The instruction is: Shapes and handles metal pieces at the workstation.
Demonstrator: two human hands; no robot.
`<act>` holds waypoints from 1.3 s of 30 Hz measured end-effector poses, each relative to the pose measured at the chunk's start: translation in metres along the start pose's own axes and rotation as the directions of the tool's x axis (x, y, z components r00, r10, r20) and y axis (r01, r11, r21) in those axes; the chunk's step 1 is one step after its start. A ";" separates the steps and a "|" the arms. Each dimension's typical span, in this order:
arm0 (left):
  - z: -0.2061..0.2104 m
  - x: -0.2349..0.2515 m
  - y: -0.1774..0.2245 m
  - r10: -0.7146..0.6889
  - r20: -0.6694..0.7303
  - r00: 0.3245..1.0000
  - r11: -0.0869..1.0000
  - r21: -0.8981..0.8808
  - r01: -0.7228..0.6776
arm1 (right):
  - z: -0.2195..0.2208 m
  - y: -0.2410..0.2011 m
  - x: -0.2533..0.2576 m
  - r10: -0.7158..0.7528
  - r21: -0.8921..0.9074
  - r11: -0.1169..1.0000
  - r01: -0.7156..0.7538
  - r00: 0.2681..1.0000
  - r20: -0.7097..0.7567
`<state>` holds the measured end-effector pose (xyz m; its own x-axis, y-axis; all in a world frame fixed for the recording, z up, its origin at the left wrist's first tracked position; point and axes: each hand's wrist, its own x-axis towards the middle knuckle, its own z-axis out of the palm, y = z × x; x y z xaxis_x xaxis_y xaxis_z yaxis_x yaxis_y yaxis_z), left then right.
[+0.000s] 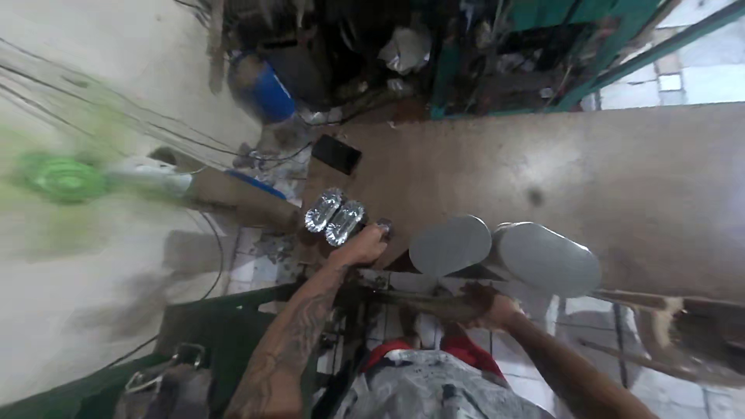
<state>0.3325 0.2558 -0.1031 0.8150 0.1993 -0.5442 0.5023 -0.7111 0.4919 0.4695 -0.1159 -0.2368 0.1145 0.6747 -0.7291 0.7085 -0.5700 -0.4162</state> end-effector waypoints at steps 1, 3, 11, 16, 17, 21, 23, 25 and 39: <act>0.000 -0.002 0.000 0.036 -0.013 0.999 0.998 -0.051 -0.037 | -0.003 -0.009 -0.007 -0.002 0.021 1.000 0.002 1.000 -0.015; 0.002 -0.004 -0.005 0.071 -0.040 0.997 0.989 -0.125 -0.075 | -0.030 -0.043 -0.039 0.034 0.247 0.969 -0.026 0.999 -0.028; -0.017 -0.024 0.025 -0.062 -0.200 0.978 0.994 -0.101 0.043 | -0.172 -0.075 -0.165 -0.312 -0.278 0.949 0.146 0.528 -0.790; -0.032 -0.068 0.139 0.001 -0.399 0.917 0.958 -0.263 -0.115 | -0.180 -0.039 -0.143 -0.336 -0.193 0.940 0.281 0.666 -0.666; -0.026 -0.064 0.165 0.050 -0.352 0.935 0.972 -0.198 -0.126 | -0.184 -0.037 -0.146 -0.320 -0.125 0.940 0.318 0.689 -0.651; -0.008 -0.023 0.202 0.112 0.045 0.993 0.989 0.094 -0.116 | -0.193 -0.033 -0.153 -0.364 -0.035 0.904 0.425 0.727 -0.582; -0.025 -0.012 0.191 0.214 0.198 0.957 0.977 -0.044 -0.209 | -0.196 -0.031 -0.154 -0.394 -0.023 0.884 0.467 0.719 -0.572; -0.038 -0.002 0.183 0.324 0.347 0.880 0.943 -0.195 -0.271 | -0.193 -0.026 -0.153 -0.407 -0.022 0.874 0.485 0.707 -0.578; -0.033 -0.044 0.185 0.360 -0.012 0.933 0.920 -0.160 -0.357 | -0.172 -0.054 -0.160 -0.333 -0.263 0.943 0.206 0.626 -0.705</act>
<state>0.3991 0.1379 0.0345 0.9447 -0.0617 -0.3221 0.2173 -0.6178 0.7557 0.5329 -0.1130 -0.0041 0.3261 0.9431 0.0648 0.8747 -0.2750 -0.3992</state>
